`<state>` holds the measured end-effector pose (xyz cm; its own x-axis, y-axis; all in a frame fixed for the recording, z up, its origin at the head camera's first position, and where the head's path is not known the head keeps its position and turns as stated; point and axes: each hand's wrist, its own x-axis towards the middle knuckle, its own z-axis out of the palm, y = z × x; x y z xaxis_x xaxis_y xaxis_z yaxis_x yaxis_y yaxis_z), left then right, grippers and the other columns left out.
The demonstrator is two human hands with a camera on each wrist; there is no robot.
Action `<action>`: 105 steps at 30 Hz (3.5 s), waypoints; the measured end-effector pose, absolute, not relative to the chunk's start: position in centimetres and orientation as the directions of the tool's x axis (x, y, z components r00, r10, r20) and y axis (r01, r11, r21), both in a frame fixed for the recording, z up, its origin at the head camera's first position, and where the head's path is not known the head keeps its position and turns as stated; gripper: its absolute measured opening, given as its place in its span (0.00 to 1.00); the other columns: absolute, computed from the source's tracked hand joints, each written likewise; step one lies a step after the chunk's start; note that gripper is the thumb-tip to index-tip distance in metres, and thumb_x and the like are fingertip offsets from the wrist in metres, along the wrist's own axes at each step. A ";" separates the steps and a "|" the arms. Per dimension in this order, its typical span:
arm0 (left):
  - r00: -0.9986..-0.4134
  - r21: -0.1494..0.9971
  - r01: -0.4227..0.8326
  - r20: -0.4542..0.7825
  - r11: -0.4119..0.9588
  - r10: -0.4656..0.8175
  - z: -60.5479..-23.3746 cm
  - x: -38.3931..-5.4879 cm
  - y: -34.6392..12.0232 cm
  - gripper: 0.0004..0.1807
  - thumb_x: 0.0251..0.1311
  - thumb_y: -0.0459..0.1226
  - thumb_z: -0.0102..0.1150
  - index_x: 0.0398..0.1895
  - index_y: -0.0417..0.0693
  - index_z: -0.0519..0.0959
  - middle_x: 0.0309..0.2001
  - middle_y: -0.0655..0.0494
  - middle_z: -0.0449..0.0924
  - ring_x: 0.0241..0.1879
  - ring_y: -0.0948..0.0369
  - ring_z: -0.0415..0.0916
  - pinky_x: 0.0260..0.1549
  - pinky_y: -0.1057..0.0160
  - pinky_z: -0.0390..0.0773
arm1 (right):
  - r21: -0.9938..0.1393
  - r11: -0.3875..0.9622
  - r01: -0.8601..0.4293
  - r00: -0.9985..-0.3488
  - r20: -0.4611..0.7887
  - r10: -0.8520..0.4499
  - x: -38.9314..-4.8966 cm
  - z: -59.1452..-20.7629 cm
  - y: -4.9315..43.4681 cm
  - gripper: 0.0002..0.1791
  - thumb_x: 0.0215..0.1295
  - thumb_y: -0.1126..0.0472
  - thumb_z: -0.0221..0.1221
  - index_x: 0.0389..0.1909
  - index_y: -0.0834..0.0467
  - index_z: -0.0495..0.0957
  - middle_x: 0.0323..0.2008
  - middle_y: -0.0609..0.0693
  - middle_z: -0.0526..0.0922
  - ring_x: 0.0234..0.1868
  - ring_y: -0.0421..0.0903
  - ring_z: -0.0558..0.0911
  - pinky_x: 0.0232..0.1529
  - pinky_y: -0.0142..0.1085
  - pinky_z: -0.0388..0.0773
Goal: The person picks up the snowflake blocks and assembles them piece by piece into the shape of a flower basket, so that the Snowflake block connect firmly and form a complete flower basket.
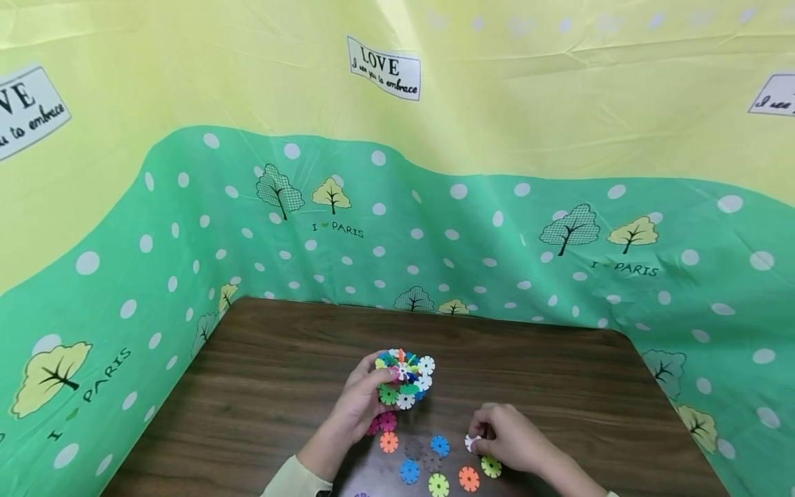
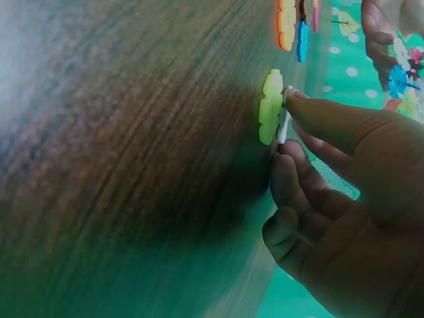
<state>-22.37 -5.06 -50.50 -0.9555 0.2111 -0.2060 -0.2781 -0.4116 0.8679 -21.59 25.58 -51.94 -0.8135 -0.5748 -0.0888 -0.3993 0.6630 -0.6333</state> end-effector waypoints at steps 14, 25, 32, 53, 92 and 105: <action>-0.957 0.862 -0.278 -0.210 -0.423 0.201 -51.0 -22.3 -4.9 0.33 0.69 0.45 0.60 0.72 0.46 0.61 0.53 0.48 0.79 0.48 0.55 0.81 0.45 0.53 0.81 | -0.626 0.689 -0.365 -0.832 -0.113 -0.543 -21.9 -51.8 25.3 0.13 0.55 0.56 0.76 0.30 0.49 0.79 0.26 0.39 0.77 0.26 0.33 0.73 0.25 0.30 0.72; -0.939 0.824 -0.321 -0.215 -0.467 0.267 -51.1 -22.4 -4.7 0.24 0.68 0.42 0.58 0.62 0.45 0.65 0.52 0.52 0.77 0.50 0.55 0.79 0.49 0.51 0.80 | -0.724 0.616 -0.311 -0.930 0.098 -0.354 -23.2 -50.0 24.2 0.05 0.64 0.62 0.70 0.38 0.50 0.86 0.31 0.40 0.86 0.30 0.35 0.81 0.30 0.31 0.80; -0.925 0.811 -0.342 -0.201 -0.474 0.323 -51.0 -22.2 -4.4 0.28 0.68 0.42 0.58 0.65 0.44 0.61 0.53 0.51 0.73 0.49 0.55 0.79 0.49 0.52 0.81 | -0.834 0.480 -0.272 -0.962 0.218 -0.166 -23.5 -48.3 22.6 0.03 0.63 0.61 0.71 0.36 0.49 0.87 0.33 0.44 0.88 0.31 0.42 0.83 0.32 0.32 0.81; -0.928 0.857 -0.333 -0.222 -0.394 0.300 -51.5 -22.3 -4.1 0.31 0.71 0.47 0.58 0.69 0.40 0.63 0.56 0.47 0.80 0.51 0.55 0.82 0.48 0.52 0.84 | -0.961 0.244 -0.126 -0.992 0.118 -0.047 -23.9 -48.6 19.9 0.09 0.63 0.63 0.71 0.42 0.60 0.88 0.34 0.56 0.90 0.34 0.53 0.88 0.35 0.42 0.88; -0.918 0.865 -0.319 -0.181 -0.387 0.352 -51.3 -22.2 -4.4 0.39 0.74 0.47 0.56 0.79 0.43 0.52 0.64 0.39 0.76 0.58 0.47 0.81 0.56 0.42 0.81 | -0.983 0.158 -0.098 -0.986 0.075 -0.150 -23.8 -48.4 18.6 0.14 0.63 0.61 0.71 0.46 0.63 0.86 0.36 0.60 0.89 0.32 0.48 0.89 0.28 0.35 0.82; -0.945 0.842 -0.308 -0.217 -0.442 0.244 -51.4 -22.6 -5.0 0.34 0.71 0.48 0.59 0.71 0.42 0.60 0.56 0.44 0.81 0.48 0.52 0.85 0.48 0.42 0.85 | -0.871 0.418 -0.260 -0.935 0.120 -0.333 -23.8 -49.2 20.5 0.14 0.63 0.57 0.71 0.47 0.58 0.86 0.35 0.48 0.88 0.33 0.41 0.84 0.34 0.34 0.83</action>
<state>-22.56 -4.98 -51.38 -0.9452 0.2438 -0.2171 -0.3076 -0.4423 0.8425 -23.84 20.51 -49.22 -0.9354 -0.3328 0.1196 -0.2599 0.4176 -0.8706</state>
